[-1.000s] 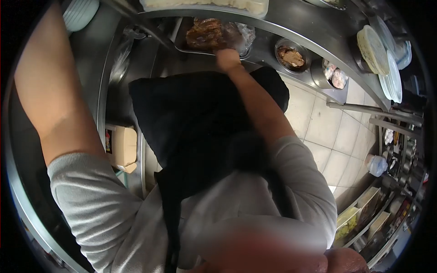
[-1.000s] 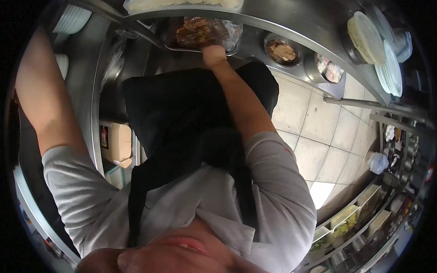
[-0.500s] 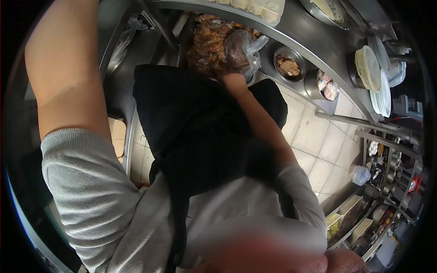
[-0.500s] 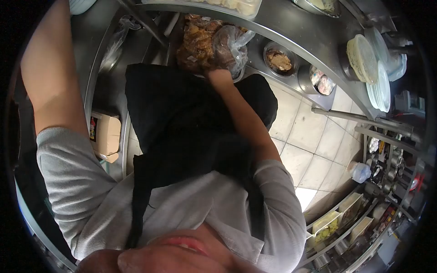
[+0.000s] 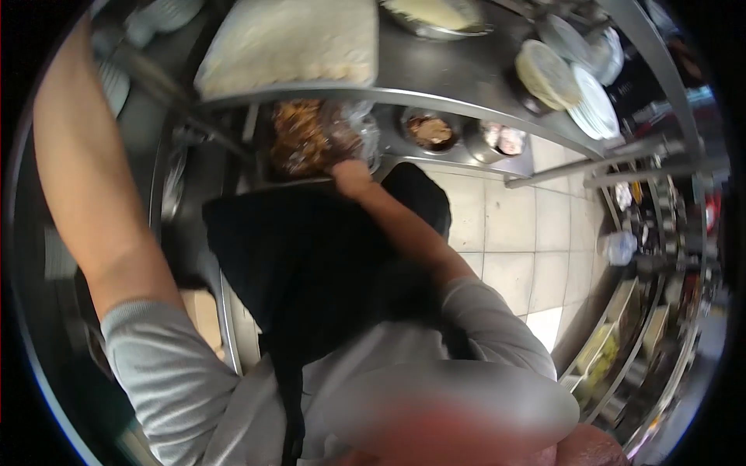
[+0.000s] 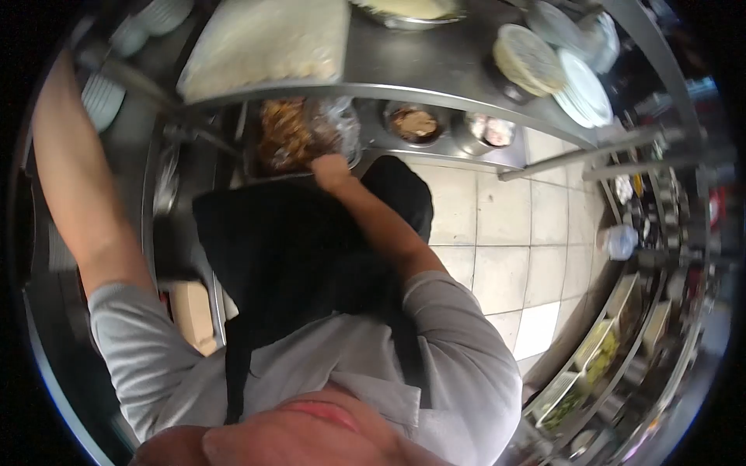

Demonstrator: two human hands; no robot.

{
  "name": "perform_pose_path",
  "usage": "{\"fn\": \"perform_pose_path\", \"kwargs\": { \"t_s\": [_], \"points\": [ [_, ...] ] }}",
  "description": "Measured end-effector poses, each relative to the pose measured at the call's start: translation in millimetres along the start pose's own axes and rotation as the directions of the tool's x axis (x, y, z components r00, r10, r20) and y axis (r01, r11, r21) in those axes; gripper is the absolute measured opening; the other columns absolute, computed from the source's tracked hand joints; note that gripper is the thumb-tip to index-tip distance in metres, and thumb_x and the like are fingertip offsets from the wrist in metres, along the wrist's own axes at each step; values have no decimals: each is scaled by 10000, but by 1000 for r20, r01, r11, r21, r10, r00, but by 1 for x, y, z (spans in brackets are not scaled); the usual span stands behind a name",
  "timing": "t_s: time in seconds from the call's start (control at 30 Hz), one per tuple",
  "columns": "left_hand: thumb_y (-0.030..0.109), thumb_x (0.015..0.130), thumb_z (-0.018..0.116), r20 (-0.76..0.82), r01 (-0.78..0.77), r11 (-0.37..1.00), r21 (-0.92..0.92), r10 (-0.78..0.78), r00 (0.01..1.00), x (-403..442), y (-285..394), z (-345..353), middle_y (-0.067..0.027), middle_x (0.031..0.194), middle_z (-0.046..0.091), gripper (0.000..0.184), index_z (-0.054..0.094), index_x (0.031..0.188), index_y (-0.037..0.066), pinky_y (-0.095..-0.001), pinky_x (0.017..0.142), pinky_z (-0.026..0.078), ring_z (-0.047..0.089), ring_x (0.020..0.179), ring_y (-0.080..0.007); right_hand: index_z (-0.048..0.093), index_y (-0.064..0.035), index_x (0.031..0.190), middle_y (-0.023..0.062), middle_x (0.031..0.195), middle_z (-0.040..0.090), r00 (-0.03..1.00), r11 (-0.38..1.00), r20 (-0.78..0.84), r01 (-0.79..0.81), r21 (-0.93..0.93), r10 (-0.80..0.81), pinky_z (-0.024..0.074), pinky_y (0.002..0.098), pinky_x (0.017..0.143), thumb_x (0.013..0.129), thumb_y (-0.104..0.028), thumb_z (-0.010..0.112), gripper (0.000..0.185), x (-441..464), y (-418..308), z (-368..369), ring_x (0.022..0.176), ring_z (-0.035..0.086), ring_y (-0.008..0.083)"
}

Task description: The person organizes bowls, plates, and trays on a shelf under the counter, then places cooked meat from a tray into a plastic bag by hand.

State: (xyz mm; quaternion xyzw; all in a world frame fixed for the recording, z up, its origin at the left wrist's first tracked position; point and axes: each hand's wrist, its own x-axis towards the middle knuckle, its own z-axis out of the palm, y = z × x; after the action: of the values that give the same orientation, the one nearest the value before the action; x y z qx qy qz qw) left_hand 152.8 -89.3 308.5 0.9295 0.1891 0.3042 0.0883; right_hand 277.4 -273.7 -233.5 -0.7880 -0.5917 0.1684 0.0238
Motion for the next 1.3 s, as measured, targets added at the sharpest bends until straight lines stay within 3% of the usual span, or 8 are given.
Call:
{"fn": "perform_pose_path", "kwargs": {
  "t_s": [0.37, 0.47, 0.63, 0.8, 0.87, 1.1, 1.23, 1.3],
  "points": [
    [532, 966, 595, 175, 107, 959, -261, -62, 983, 51, -42, 1, -49, 1203, 650, 627, 604, 1339, 27, -239, 988, 418, 589, 1121, -116, 679, -84, 1235, 128, 1148, 723, 944, 912, -317, 45, 408, 95, 551, 358, 858, 877, -291, 741, 418, -207, 72, -250, 996, 710, 273],
    [541, 963, 597, 5, 72, 942, -328, -75, 997, 44, -36, 5, 5, 994, 644, 548, 665, 1160, 34, -230, 844, 444, 586, 917, -84, 717, -30, 1106, 98, 1109, 720, 737, 901, -667, 212, 378, 107, 543, 335, 829, 894, -153, 695, 246, -300, 69, -370, 994, 680, 183],
    [531, 968, 587, 242, -124, 992, 38, 111, 964, 62, -48, -11, 22, 858, 582, 506, 640, 973, 27, -253, 769, 424, 530, 813, -99, 654, -28, 1250, 72, 1067, 689, 284, 951, -940, -291, 107, 192, 463, 301, 916, 1001, -237, 536, 346, -329, 186, -594, 999, 633, 178],
    [550, 969, 564, 6, -185, 983, -18, 185, 983, 47, -47, -3, -47, 1043, 653, 620, 634, 1223, -11, -279, 947, 426, 580, 1019, -149, 580, -42, 1358, 132, 1287, 640, 721, 806, -653, -518, -286, 232, 432, 313, 1030, 1027, -290, 503, 421, -285, 329, -610, 1198, 592, 273],
    [542, 970, 561, 108, -92, 995, -34, 95, 990, 45, -38, -12, -76, 1074, 669, 626, 624, 1247, -16, -282, 957, 431, 602, 1048, -179, 557, -23, 1376, 164, 1391, 578, 567, 776, -653, -629, 50, 502, 400, 317, 1093, 1051, -239, 423, 413, -280, 270, -602, 1295, 536, 280],
    [524, 983, 531, 188, 154, 983, -98, -134, 973, 39, -38, -2, -151, 1313, 627, 634, 568, 1373, 25, -347, 1110, 387, 580, 1246, -218, 586, 7, 1321, 148, 1412, 558, 821, 891, -548, -360, -276, 162, 350, 307, 1135, 1069, -249, 393, 408, -304, 323, -610, 1309, 521, 255],
    [399, 1008, 542, -7, -120, 987, -102, 120, 993, 34, -57, 7, -181, 1334, 588, 559, 531, 1385, -14, -356, 1078, 414, 563, 1246, -240, 583, -12, 1332, 141, 1409, 562, 686, 861, -609, -508, -9, 399, 363, 308, 1112, 1067, -339, 423, 451, -290, 256, -598, 1308, 521, 252],
    [486, 983, 513, 299, -253, 965, 70, 222, 928, 46, -69, -13, -216, 1458, 464, 743, 366, 1491, -36, -419, 1165, 292, 403, 1400, -306, 586, -43, 1345, 140, 1405, 567, 626, 829, -637, -559, 35, 449, 372, 310, 1099, 1053, -383, 452, 468, -289, 246, -594, 1298, 528, 259]
  ]
}}
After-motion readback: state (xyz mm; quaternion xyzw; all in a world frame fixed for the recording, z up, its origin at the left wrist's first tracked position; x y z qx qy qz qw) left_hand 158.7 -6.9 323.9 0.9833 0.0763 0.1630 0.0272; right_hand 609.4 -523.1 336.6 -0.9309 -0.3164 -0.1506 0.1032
